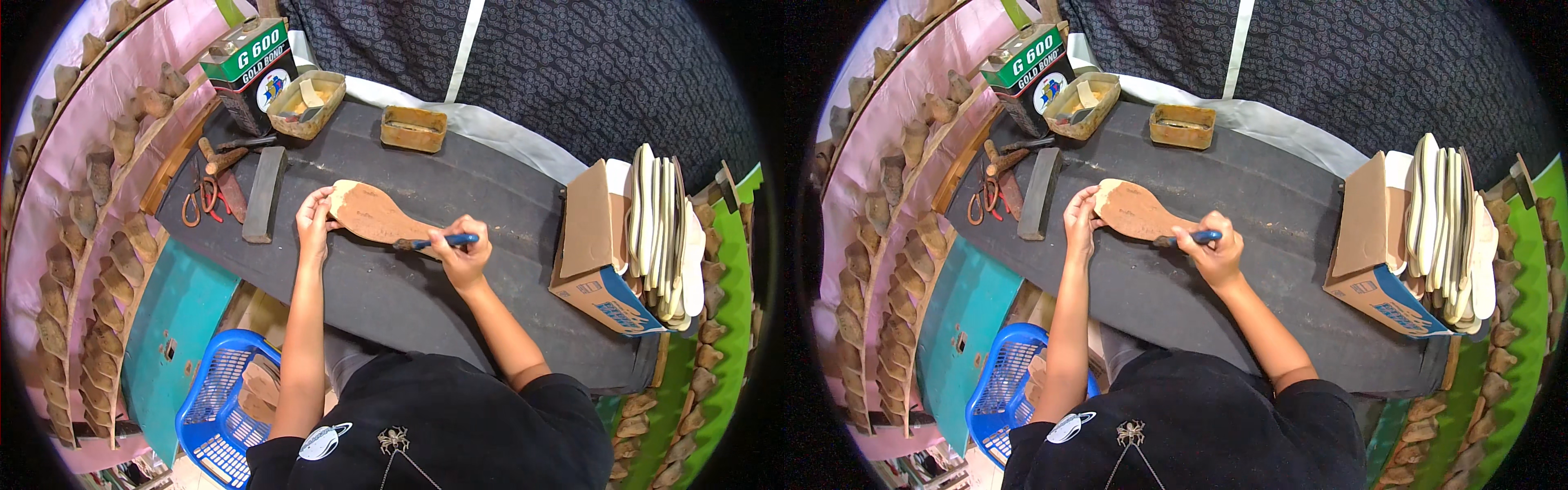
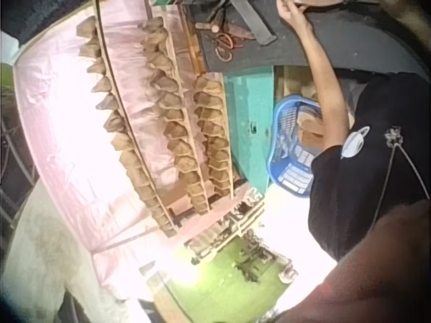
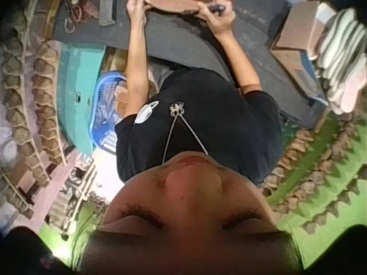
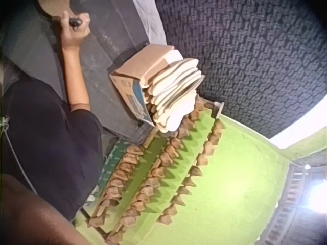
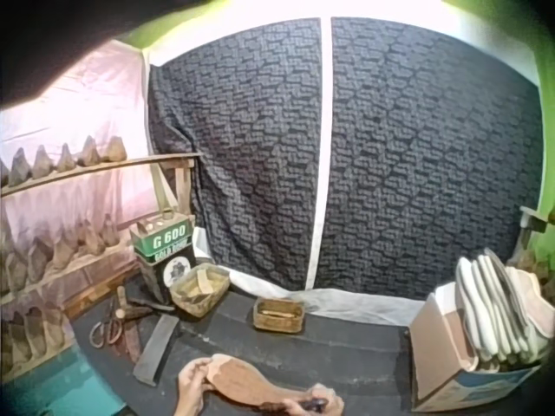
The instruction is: The person takes shoe soles from a basket and a cardboard box, places them on the workbench, and applies adhesive to the soles using a brush.
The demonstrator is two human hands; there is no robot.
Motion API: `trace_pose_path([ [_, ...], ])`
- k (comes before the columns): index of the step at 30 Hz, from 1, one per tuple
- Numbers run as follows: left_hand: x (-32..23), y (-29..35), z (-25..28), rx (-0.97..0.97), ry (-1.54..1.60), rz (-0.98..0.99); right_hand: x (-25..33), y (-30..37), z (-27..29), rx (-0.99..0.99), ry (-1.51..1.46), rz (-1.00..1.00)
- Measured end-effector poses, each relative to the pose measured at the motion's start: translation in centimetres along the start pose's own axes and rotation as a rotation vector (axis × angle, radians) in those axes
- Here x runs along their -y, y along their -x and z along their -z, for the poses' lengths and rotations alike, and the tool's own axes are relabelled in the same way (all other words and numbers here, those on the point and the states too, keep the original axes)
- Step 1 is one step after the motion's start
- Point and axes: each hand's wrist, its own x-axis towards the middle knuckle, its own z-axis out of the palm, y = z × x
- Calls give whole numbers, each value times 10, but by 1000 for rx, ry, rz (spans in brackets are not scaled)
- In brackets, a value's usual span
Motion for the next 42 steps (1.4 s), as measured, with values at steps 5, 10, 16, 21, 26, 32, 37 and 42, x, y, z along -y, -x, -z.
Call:
trace_pose_path([
  [5, 3, 0, 6, 6, -24, -18, -1, -49, -15, -370, -465, -431],
  [10, 0, 2, 4, -15, -25, -7, -61, -99, -7, -486, -444, -320],
  [16, -6, 3, -2, -25, -27, 8, -138, -117, -9, -375, -298, -364],
  [21, -8, 4, 0, -33, -16, 21, -164, -113, -23, -281, -239, -385],
  [26, -4, 3, -1, -6, -28, -5, -188, -106, -24, -258, -129, -452],
  [32, -3, 3, 1, -20, -20, -8, -190, -105, -24, -211, 52, -416],
  [37, -2, 3, 0, -17, -18, -1, -173, -118, -18, -599, 358, -322],
  [42, -5, 4, 1, -11, -1, 9, -120, -123, -20, -356, 477, 39],
])
